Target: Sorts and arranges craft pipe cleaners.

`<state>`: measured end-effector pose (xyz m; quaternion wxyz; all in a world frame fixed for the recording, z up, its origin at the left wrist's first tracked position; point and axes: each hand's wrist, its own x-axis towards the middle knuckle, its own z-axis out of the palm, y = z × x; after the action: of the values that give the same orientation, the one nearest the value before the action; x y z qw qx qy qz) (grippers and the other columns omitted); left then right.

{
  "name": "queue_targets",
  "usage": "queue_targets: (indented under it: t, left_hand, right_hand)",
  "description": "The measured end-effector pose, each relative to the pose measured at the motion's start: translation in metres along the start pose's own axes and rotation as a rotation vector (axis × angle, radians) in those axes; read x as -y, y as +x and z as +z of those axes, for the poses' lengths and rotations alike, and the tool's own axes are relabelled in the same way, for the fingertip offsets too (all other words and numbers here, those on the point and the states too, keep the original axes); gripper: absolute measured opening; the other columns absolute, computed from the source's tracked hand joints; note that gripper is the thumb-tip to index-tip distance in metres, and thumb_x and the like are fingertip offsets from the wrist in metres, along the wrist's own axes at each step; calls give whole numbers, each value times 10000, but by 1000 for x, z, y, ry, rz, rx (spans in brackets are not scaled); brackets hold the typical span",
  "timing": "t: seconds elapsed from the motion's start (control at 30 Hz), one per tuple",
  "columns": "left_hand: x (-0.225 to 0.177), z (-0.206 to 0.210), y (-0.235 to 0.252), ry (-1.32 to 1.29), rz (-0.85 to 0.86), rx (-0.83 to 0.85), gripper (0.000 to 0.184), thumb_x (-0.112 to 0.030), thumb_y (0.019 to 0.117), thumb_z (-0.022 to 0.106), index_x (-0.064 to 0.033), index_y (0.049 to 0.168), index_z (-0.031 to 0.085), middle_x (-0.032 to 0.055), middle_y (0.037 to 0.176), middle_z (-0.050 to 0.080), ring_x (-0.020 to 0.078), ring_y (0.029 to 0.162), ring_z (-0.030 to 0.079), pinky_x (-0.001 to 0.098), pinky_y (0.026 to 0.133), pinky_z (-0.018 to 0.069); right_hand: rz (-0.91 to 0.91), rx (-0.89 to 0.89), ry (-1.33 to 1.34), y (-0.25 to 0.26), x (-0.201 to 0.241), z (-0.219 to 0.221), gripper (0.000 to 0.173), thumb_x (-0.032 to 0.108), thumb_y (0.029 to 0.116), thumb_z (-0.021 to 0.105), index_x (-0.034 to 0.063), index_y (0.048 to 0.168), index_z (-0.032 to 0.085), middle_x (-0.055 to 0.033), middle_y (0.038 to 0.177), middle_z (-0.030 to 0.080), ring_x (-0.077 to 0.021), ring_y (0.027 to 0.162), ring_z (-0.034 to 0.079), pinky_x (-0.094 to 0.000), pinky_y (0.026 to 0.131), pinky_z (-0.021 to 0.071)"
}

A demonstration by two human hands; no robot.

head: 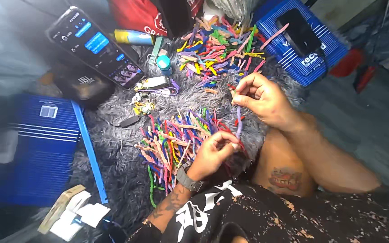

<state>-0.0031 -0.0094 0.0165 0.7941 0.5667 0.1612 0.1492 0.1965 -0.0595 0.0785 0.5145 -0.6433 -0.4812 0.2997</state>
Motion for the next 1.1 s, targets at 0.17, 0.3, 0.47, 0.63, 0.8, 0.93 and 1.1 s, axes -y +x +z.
queue_targets:
  t: [0.17, 0.3, 0.47, 0.63, 0.8, 0.93, 1.1]
  left_hand:
    - [9, 3, -1, 43, 130, -47, 122, 2, 958, 591, -14, 1025, 691, -21, 977, 697, 20, 891, 655, 231, 826, 565]
    - [11, 3, 0, 85, 148, -265, 193, -20, 981, 573, -24, 1110, 717, 15, 1043, 683, 61, 933, 654, 251, 842, 568]
    - [10, 3, 2, 153, 60, -255, 270, -75, 1000, 588, -17, 1248, 677, 66, 1150, 672, 102, 998, 662, 289, 893, 568]
    - [5, 5, -1, 153, 47, -156, 201, -61, 989, 590, -8, 1131, 722, 28, 1018, 690, 54, 867, 662, 238, 806, 575]
    - [4, 2, -2, -14, 48, -100, 171, -28, 1001, 528, 9, 1084, 673, 18, 1008, 715, 79, 955, 687, 301, 921, 572]
    - [2, 0, 3, 56, -116, -110, 259, -91, 1029, 528, 9, 1245, 629, 86, 1205, 674, 95, 1106, 639, 307, 991, 522]
    - [4, -1, 8, 43, -163, -150, 500, -133, 1035, 519, 12, 1504, 421, 176, 1541, 444, 168, 1332, 537, 334, 1090, 470]
  right_hand:
    - [12, 36, 42, 1, -2, 8, 151, 53, 979, 626, 38, 1117, 567, 26, 898, 657, -17, 769, 667, -201, 722, 593]
    - [79, -13, 66, 0, 1, 11, 355, 244, 1063, 530, 39, 1351, 492, -2, 1048, 692, -37, 850, 673, -213, 749, 578]
    - [170, 127, -34, -1, 0, 10, 405, 189, 1023, 591, 49, 1399, 532, -43, 1040, 694, -72, 819, 675, -246, 727, 585]
    - [229, 321, -95, -3, -5, 21, 311, 44, 992, 591, 73, 1298, 641, -53, 967, 705, -77, 759, 665, -253, 705, 575]
    - [280, 389, -150, -3, -13, 36, 274, 37, 972, 648, 59, 1245, 652, -86, 975, 711, -137, 788, 684, -324, 745, 584]
    - [246, 377, -222, 11, -11, 30, 235, 87, 1024, 577, 49, 1244, 650, -85, 1046, 700, -103, 787, 665, -303, 750, 572]
    - [61, 296, -506, 55, -5, 21, 238, 139, 1042, 554, 39, 1198, 704, -139, 1131, 715, -230, 992, 687, -435, 912, 542]
